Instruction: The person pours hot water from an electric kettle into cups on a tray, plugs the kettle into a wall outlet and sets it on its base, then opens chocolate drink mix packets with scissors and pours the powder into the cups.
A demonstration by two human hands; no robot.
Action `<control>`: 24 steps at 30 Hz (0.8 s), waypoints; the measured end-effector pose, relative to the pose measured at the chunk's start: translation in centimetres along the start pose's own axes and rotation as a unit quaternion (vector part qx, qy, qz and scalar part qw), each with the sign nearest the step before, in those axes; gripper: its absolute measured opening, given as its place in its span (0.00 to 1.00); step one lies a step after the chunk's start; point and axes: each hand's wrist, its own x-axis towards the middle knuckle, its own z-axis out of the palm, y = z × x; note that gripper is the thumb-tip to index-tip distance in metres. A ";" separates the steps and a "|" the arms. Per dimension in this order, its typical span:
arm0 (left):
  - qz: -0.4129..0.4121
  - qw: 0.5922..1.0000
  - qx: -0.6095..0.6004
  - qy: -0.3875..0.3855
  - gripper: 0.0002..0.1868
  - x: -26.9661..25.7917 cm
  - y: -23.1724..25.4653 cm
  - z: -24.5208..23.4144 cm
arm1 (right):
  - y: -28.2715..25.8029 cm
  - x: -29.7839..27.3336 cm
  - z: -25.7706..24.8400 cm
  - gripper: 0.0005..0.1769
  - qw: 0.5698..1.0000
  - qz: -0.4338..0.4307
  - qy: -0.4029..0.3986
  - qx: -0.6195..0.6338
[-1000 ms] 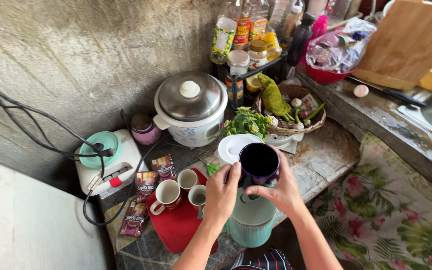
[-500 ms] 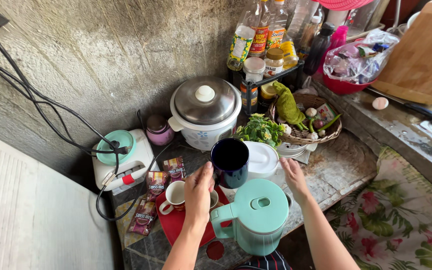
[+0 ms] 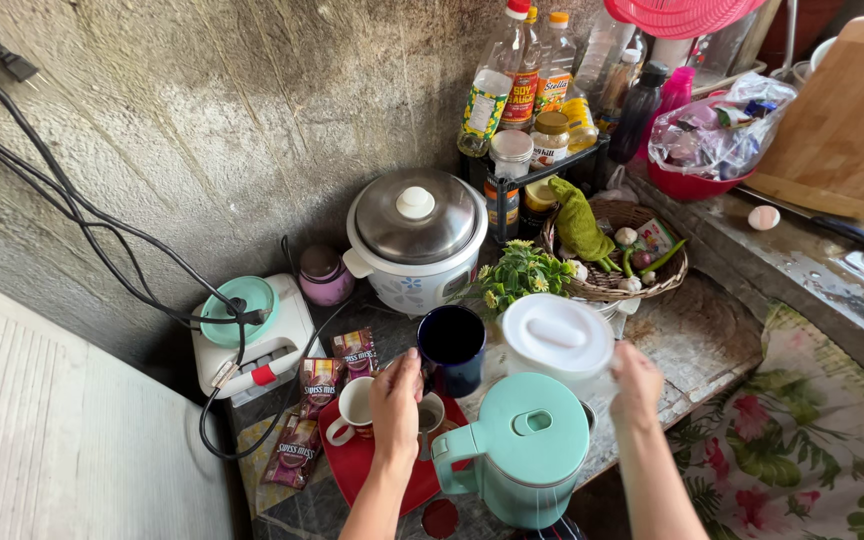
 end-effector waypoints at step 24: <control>0.109 0.962 0.222 -0.116 0.23 3.9 -2.8 1.9 | -21.7 -2.2 8.1 0.10 0.966 -0.143 -0.069 -0.204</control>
